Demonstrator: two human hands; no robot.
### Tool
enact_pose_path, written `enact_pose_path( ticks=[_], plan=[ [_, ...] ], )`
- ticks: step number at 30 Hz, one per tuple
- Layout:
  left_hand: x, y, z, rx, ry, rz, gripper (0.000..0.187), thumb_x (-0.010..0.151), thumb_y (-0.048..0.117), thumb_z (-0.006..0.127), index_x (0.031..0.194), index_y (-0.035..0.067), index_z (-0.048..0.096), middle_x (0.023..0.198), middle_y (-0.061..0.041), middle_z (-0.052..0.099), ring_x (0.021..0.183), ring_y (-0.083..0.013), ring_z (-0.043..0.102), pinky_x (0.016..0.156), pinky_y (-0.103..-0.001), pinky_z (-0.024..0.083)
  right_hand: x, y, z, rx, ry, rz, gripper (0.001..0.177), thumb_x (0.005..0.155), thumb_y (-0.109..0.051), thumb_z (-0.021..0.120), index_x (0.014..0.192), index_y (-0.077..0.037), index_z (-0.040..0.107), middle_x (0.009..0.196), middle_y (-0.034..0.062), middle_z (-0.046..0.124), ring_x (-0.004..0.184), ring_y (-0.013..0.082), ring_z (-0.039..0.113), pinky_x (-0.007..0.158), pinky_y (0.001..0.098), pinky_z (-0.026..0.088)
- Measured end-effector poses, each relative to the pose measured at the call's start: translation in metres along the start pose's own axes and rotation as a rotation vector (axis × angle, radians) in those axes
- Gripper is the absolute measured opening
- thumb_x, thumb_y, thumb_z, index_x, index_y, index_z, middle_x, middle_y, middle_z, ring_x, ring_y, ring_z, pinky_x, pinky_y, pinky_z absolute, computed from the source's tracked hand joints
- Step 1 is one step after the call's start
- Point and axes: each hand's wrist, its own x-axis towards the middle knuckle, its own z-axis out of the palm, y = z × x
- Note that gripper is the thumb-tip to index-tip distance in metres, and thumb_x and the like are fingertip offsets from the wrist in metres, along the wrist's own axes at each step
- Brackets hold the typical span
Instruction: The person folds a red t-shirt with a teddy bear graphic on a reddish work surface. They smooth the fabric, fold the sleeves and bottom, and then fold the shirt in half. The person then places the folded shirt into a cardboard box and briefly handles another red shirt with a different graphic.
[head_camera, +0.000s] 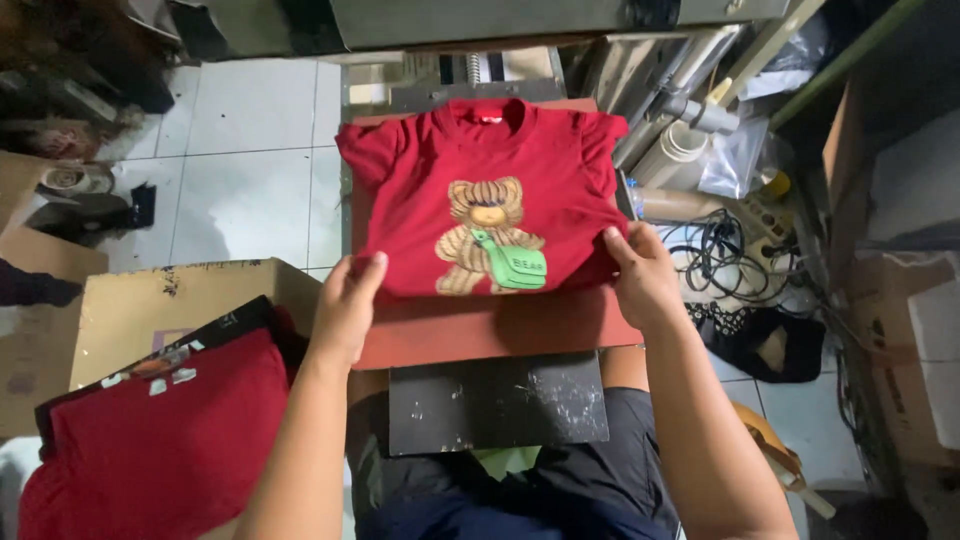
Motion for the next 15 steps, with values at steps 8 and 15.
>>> enact_pose_path(
  ticks=[8,15],
  plan=[
    [-0.001,-0.022,0.001,-0.016,-0.107,-0.473,0.088,0.089,0.051,0.076,0.15,-0.004,0.043,0.156,-0.031,0.039,0.151,-0.0485,0.027,0.117,-0.073,0.016,-0.059,-0.069,0.022,0.059,-0.136,0.364,0.021,0.089,-0.016,0.082,0.096,-0.003,0.067,0.075,0.0108,0.069,0.06,0.0249,0.071,0.048,0.0359,0.057],
    [-0.032,0.011,0.003,-0.079,-0.051,-0.163,0.055,0.088,0.04,0.079,0.123,0.0,0.07,0.119,-0.024,0.069,0.119,-0.039,0.064,0.107,-0.057,0.045,-0.062,-0.044,0.002,0.286,-0.357,0.142,0.02,0.092,0.003,0.067,0.111,-0.001,0.072,0.099,0.0202,0.074,0.084,0.0322,0.075,0.073,0.0454,0.062]
  ],
)
